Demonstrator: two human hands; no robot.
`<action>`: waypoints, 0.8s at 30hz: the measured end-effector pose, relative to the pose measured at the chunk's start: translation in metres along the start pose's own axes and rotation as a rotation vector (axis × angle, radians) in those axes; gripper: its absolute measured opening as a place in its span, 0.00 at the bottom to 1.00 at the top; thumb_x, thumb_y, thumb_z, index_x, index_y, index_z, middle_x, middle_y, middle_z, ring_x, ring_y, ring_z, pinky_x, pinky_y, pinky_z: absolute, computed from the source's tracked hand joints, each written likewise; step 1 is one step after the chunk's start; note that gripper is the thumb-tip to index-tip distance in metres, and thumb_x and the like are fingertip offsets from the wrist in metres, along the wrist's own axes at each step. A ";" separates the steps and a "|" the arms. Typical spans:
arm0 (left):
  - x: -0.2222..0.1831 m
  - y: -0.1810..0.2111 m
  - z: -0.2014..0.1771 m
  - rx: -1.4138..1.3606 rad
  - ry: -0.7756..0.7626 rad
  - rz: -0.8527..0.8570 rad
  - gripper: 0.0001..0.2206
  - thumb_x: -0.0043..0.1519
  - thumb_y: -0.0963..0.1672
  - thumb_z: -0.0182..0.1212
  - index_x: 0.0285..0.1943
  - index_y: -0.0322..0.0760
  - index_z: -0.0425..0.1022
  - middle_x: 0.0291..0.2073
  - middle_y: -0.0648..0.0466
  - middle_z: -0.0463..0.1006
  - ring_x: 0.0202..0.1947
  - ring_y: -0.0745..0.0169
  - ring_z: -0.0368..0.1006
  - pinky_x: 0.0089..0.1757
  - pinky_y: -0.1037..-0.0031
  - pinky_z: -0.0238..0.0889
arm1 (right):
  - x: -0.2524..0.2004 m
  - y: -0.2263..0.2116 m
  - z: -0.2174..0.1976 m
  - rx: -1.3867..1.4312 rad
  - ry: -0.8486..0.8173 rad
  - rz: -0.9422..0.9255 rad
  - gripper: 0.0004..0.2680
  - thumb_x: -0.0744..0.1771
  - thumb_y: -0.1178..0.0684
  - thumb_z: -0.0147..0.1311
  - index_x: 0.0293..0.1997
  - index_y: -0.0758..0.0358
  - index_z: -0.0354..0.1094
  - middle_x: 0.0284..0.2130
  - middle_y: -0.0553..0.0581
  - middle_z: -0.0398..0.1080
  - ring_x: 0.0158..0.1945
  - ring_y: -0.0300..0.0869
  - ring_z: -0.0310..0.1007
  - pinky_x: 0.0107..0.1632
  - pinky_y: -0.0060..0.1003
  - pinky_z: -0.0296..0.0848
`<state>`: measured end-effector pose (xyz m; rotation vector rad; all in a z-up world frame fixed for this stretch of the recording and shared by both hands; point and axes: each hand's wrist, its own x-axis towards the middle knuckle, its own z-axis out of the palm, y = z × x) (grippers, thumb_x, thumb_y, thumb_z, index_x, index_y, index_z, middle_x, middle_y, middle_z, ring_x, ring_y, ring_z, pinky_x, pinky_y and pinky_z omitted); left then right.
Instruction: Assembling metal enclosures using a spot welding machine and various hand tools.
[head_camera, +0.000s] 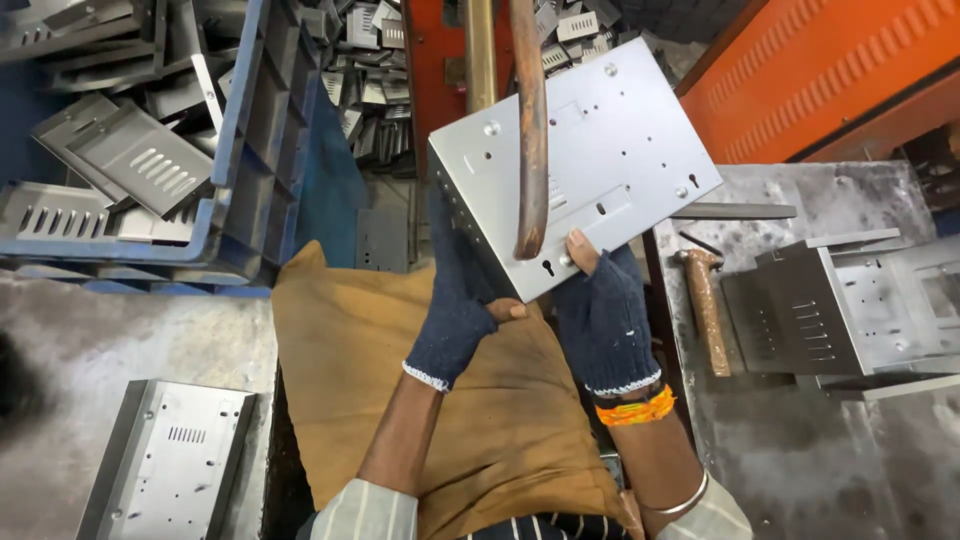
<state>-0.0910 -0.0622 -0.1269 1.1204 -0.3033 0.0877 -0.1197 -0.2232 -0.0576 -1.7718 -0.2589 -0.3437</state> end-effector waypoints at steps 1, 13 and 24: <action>0.003 -0.013 -0.006 0.087 0.000 0.045 0.72 0.40 0.55 0.84 0.85 0.44 0.22 0.82 0.47 0.41 0.80 0.50 0.45 0.73 0.59 0.49 | 0.001 0.007 -0.001 -0.080 0.014 -0.071 0.10 0.73 0.59 0.46 0.61 0.72 0.63 0.59 0.62 0.66 0.62 0.45 0.68 0.65 0.39 0.68; 0.037 -0.013 -0.020 0.103 -0.059 0.090 0.74 0.39 0.54 0.85 0.85 0.44 0.19 0.84 0.47 0.38 0.84 0.51 0.40 0.76 0.58 0.44 | 0.035 -0.008 0.016 0.528 0.197 0.428 0.13 0.70 0.54 0.52 0.60 0.69 0.66 0.52 0.54 0.69 0.53 0.37 0.67 0.58 0.35 0.66; 0.039 0.002 -0.016 0.025 -0.065 -0.007 0.75 0.37 0.53 0.86 0.85 0.48 0.19 0.85 0.48 0.38 0.83 0.50 0.41 0.75 0.56 0.46 | 0.018 0.034 0.005 -0.340 0.053 -0.191 0.12 0.71 0.66 0.47 0.62 0.67 0.67 0.60 0.66 0.68 0.66 0.49 0.68 0.68 0.41 0.65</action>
